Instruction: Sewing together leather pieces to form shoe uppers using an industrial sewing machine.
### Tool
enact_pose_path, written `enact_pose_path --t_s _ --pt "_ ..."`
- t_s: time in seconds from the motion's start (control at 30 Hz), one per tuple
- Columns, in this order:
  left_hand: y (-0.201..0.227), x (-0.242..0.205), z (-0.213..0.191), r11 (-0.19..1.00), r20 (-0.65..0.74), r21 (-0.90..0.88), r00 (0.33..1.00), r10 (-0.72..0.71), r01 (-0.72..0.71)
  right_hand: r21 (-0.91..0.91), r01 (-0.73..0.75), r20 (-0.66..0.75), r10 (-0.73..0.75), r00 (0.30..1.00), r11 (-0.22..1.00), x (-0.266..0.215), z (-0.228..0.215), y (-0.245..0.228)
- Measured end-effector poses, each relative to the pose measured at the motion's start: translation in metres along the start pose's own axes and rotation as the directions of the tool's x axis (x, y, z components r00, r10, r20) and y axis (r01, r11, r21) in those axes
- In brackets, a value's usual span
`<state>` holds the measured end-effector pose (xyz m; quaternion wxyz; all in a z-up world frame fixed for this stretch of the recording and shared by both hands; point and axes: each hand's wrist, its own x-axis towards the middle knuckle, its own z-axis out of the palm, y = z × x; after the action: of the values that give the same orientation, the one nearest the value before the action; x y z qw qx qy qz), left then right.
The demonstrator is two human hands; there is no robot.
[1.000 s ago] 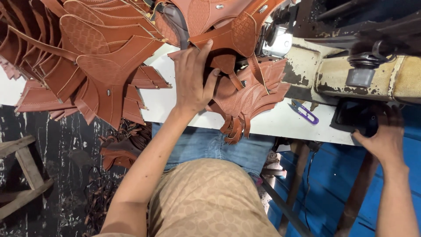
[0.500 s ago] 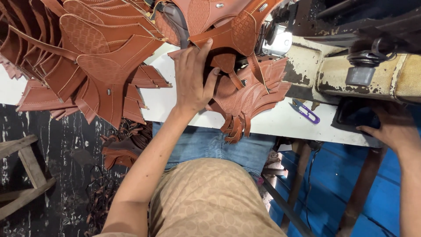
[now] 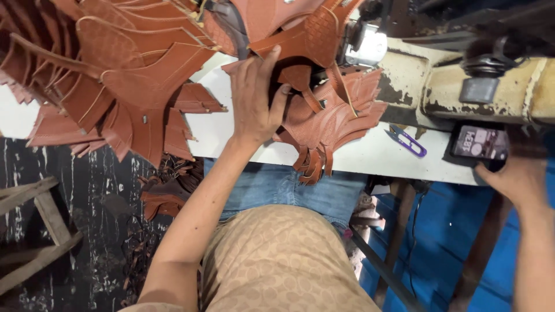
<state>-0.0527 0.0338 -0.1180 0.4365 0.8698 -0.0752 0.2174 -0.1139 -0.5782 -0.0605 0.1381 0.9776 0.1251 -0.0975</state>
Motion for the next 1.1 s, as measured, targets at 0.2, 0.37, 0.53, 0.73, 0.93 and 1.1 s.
enact_pose_path --t_s 0.2,0.37,0.53,0.73,0.93,1.1 --pt "0.000 0.001 0.002 1.000 -0.014 0.010 1.000 0.016 -0.016 0.123 -0.092 -0.206 0.116 0.972 0.988 -0.028 0.020 -0.011" --pt "-0.001 0.000 0.006 1.000 -0.024 0.017 1.000 0.016 -0.016 0.191 -0.113 -0.148 0.143 0.979 0.975 -0.028 0.014 -0.008" --pt "-0.007 -0.002 0.012 0.999 -0.018 0.030 1.000 0.015 -0.014 0.214 -0.118 -0.094 0.141 0.986 0.970 -0.019 0.009 -0.008" --pt "-0.010 -0.003 0.015 0.999 -0.011 0.032 1.000 0.017 -0.017 0.226 -0.126 -0.037 0.138 0.990 0.966 -0.018 0.011 -0.002" --pt "-0.008 -0.002 0.012 0.999 -0.016 0.031 1.000 0.021 -0.020 0.226 -0.094 -0.061 0.110 0.992 0.970 -0.014 -0.001 -0.009" --pt "-0.009 -0.003 0.013 1.000 -0.020 0.023 1.000 0.021 -0.020 0.204 -0.093 -0.059 0.107 0.992 0.975 -0.013 -0.001 -0.009"
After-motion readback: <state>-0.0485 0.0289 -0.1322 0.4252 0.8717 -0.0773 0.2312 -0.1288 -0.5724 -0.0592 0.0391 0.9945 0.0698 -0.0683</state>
